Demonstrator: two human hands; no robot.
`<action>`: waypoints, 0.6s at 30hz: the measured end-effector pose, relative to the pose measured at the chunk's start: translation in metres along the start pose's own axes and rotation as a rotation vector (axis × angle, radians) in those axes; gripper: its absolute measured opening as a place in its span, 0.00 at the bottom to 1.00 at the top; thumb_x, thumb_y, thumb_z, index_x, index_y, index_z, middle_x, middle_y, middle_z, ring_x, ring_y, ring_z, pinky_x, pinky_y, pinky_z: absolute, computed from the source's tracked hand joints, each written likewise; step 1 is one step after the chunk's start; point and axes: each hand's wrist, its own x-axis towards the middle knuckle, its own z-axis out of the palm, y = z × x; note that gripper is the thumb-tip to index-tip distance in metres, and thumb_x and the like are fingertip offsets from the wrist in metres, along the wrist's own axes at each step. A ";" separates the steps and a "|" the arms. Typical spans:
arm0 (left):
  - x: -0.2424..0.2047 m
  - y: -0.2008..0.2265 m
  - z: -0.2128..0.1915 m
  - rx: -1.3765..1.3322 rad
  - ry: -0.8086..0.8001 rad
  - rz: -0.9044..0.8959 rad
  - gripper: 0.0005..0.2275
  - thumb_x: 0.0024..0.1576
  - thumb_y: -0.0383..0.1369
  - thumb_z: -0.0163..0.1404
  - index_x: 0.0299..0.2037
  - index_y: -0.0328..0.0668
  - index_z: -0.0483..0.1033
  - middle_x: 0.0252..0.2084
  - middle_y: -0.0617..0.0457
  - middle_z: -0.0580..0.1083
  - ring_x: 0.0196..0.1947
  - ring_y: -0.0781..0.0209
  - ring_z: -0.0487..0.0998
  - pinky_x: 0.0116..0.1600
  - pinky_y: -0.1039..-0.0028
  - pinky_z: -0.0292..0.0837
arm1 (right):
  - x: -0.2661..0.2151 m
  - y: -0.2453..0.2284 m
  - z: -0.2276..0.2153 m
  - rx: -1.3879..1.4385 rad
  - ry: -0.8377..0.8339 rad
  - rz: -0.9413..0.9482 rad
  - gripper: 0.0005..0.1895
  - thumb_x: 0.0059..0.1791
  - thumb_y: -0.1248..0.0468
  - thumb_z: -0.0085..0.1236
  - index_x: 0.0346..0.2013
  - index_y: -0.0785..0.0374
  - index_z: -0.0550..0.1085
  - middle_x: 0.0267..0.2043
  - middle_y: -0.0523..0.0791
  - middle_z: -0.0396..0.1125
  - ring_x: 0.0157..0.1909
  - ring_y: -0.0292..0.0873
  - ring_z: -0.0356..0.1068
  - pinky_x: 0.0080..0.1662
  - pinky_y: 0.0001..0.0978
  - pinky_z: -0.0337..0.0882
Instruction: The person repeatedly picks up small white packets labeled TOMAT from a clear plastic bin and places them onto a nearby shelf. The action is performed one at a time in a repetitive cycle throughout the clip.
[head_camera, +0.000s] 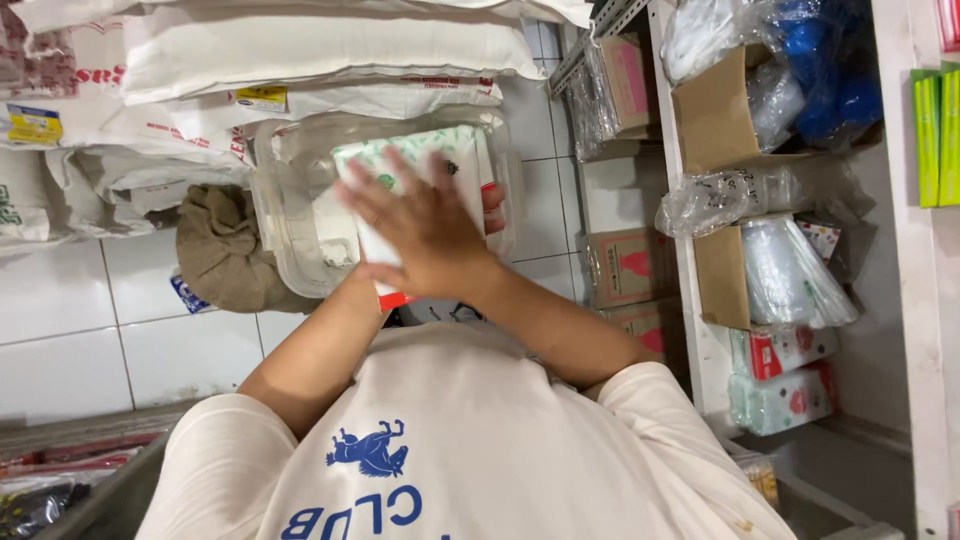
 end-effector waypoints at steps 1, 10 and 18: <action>0.001 0.003 -0.006 0.105 -0.007 0.089 0.26 0.61 0.57 0.40 0.71 0.71 0.61 0.76 0.50 0.56 0.70 0.35 0.65 0.66 0.41 0.69 | 0.000 0.010 0.004 -0.036 -0.013 0.089 0.47 0.45 0.37 0.58 0.72 0.54 0.57 0.75 0.44 0.52 0.77 0.63 0.45 0.70 0.72 0.41; 0.014 0.023 -0.017 -0.089 0.421 -0.088 0.34 0.61 0.60 0.29 0.64 0.41 0.67 0.62 0.44 0.72 0.60 0.44 0.73 0.64 0.51 0.69 | -0.061 0.041 0.045 0.641 0.215 0.479 0.58 0.48 0.38 0.63 0.78 0.63 0.44 0.79 0.62 0.40 0.81 0.63 0.39 0.77 0.56 0.44; 0.036 -0.047 0.056 1.379 0.021 -0.107 0.42 0.65 0.64 0.28 0.80 0.41 0.36 0.83 0.41 0.29 0.82 0.39 0.23 0.79 0.49 0.24 | -0.074 0.073 0.048 1.899 0.567 0.429 0.61 0.46 0.41 0.64 0.80 0.60 0.39 0.84 0.58 0.33 0.84 0.59 0.31 0.80 0.53 0.37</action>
